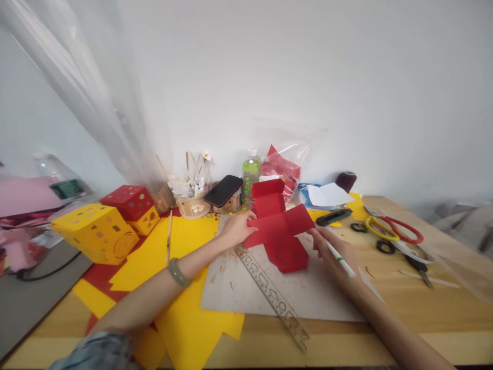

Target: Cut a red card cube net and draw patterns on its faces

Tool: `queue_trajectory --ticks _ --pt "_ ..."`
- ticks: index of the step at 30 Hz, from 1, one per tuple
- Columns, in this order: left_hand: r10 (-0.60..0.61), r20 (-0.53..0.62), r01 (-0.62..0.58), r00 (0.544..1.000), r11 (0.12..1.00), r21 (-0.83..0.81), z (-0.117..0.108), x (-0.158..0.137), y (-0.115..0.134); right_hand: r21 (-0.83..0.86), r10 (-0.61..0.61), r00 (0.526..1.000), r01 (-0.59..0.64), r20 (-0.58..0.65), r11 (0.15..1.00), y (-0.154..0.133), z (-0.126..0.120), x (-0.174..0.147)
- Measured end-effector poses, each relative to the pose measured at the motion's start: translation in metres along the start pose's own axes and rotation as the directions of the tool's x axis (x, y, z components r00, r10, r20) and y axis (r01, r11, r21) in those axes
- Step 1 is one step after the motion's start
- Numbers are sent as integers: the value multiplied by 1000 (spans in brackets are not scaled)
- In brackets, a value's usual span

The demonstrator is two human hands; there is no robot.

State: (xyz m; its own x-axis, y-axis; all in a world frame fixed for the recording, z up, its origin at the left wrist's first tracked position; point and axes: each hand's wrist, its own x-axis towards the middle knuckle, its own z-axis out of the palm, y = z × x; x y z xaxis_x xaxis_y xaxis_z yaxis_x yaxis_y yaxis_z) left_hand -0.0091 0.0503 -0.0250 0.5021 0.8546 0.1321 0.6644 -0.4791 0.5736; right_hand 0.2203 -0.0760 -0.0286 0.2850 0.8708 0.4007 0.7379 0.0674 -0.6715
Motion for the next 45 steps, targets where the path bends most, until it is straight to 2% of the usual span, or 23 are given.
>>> queue_trajectory --ticks 4,9,15,17,20,23,28,34,43,45 --pt "17 -7 -17 1000 1000 12 0 -3 2 38 -1 995 5 -97 999 -3 -7 3" --pt "45 -8 -45 999 999 3 4 -7 3 133 -21 995 34 -102 991 -28 -15 9" --pt "13 22 -13 1000 1000 -3 3 -12 5 148 29 943 22 -331 989 -43 -23 24" --pt "-9 32 9 999 1000 -4 2 -12 6 95 27 958 0 -285 995 -37 -25 31" --pt "-18 55 19 998 1000 -9 0 -13 6 -11 12 991 -14 -135 1000 -17 -25 45" --pt "-8 87 10 996 1000 -19 -1 -12 4 -88 16 1000 -18 -16 996 8 -18 57" --pt "5 135 0 991 999 -37 2 -13 0 -24 47 989 -44 138 999 29 -9 61" --pt "29 190 -24 981 999 -30 2 -19 5 49 69 982 -79 177 996 32 -11 54" --pt "69 283 -70 957 998 -6 -2 -20 5 -73 59 973 -44 222 996 33 -11 54" --pt "80 301 -90 950 996 20 -2 -19 4 -120 74 981 -52 180 991 35 -13 53"
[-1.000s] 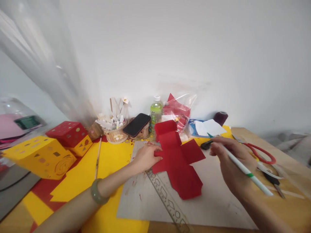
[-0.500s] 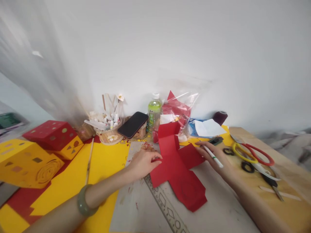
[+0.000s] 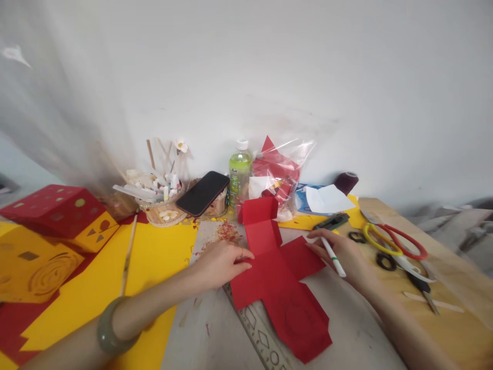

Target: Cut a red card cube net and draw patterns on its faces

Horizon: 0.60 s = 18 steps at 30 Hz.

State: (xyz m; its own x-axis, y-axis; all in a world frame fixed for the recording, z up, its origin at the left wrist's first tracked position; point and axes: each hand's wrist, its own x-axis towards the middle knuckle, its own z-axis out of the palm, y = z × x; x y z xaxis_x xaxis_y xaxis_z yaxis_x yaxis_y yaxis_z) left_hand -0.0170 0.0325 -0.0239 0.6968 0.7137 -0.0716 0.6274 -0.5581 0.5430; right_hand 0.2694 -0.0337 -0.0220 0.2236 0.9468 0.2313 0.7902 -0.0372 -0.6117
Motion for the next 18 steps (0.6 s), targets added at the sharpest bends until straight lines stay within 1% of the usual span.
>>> queue_trajectory --ticks 2,4,6,7,8,9,10,11,12,13,15,18 --pt "22 19 -22 1000 999 32 0 1 0 -34 32 996 -35 -89 999 -2 -5 -2" --pt "46 45 -48 998 997 57 -1 2 0 -38 56 982 -63 -178 997 -11 -13 -5" --pt "64 72 -69 995 995 76 -2 3 0 5 41 979 -41 -200 999 -27 -21 -9" --pt "70 85 -77 994 993 84 -3 3 1 50 17 984 -8 -175 999 -36 -23 -10" --pt "76 96 -84 993 992 91 -3 4 2 142 0 994 17 -114 990 -46 -23 -10" --pt "83 108 -93 991 991 95 -4 4 3 251 9 1000 -1 -30 968 -55 -21 -10" --pt "91 119 -103 989 990 95 -5 5 4 336 17 996 -46 86 941 -63 -17 -9" --pt "98 127 -111 987 989 96 -6 5 5 395 25 979 -105 204 912 -68 -10 -8" --pt "105 134 -119 985 988 100 -6 6 5 418 23 960 -143 279 897 -70 -2 -6" --pt "112 137 -127 984 986 108 -6 6 6 430 15 945 -162 325 888 -70 8 -3" --pt "133 129 -151 983 979 139 -5 7 4 444 -15 933 -158 360 882 -64 25 2" --pt "215 100 -232 972 947 222 -1 9 0 459 -51 939 -118 340 880 -50 42 6"
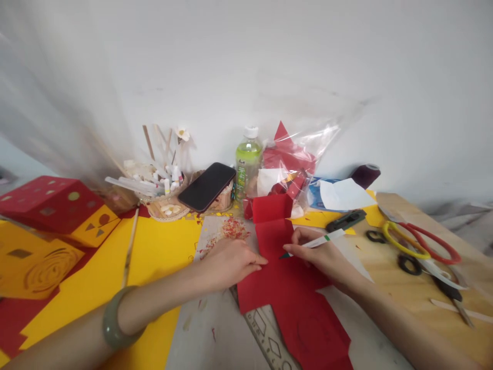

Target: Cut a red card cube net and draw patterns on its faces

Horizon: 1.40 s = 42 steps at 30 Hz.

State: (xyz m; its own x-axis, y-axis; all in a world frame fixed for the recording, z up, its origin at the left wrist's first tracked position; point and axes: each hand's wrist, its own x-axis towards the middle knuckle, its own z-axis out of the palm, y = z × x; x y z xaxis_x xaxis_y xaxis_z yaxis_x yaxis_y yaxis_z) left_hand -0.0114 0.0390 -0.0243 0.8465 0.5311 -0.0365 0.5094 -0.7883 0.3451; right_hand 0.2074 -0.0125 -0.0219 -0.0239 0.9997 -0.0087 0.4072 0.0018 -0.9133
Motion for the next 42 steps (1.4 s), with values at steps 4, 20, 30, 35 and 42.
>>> queue_trajectory --ticks 4,20,30,35,42 --pt "112 -17 -109 994 986 126 5 1 -2 9 -20 999 20 -35 1000 10 1 0" --pt "215 -71 -165 974 888 429 17 -7 9 3 3 1000 -3 -18 1000 8 0 -11" --pt "262 -108 -194 959 885 424 19 -8 4 -48 -23 999 24 25 999 18 1 -11" --pt "317 -132 -230 939 867 442 18 -11 3 -56 -22 999 24 33 998 20 1 -13" --pt "316 -139 -222 938 862 456 18 -11 4 -68 -16 1000 18 24 998 19 1 -13"
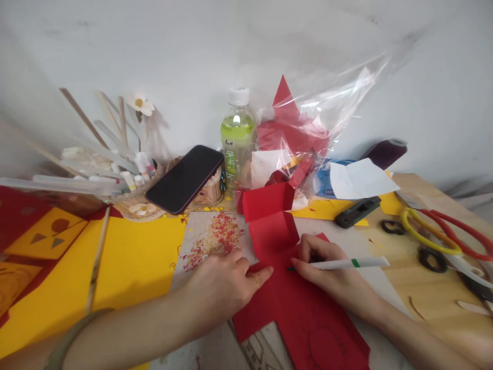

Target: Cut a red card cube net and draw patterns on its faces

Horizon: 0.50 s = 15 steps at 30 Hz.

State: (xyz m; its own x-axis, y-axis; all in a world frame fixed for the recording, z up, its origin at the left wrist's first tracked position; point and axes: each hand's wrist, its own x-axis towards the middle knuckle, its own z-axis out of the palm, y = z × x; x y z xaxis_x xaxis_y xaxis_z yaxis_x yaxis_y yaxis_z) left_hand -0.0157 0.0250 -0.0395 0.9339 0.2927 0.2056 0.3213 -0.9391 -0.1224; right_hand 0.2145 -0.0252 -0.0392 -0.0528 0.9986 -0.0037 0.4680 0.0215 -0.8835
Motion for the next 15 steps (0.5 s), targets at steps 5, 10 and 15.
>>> queue_trajectory --ticks 5,10,15 --pt "-16 36 15 999 1000 21 0 0 3 9 3 1000 -3 9 1000 0 1 0" --pt "-21 68 19 997 999 29 2 0 3 0 4 1000 -4 6 1000 2 2 -1" --pt "-3 27 2 1000 1000 18 1 -1 1 -7 13 1000 -12 12 1000 1 2 0"
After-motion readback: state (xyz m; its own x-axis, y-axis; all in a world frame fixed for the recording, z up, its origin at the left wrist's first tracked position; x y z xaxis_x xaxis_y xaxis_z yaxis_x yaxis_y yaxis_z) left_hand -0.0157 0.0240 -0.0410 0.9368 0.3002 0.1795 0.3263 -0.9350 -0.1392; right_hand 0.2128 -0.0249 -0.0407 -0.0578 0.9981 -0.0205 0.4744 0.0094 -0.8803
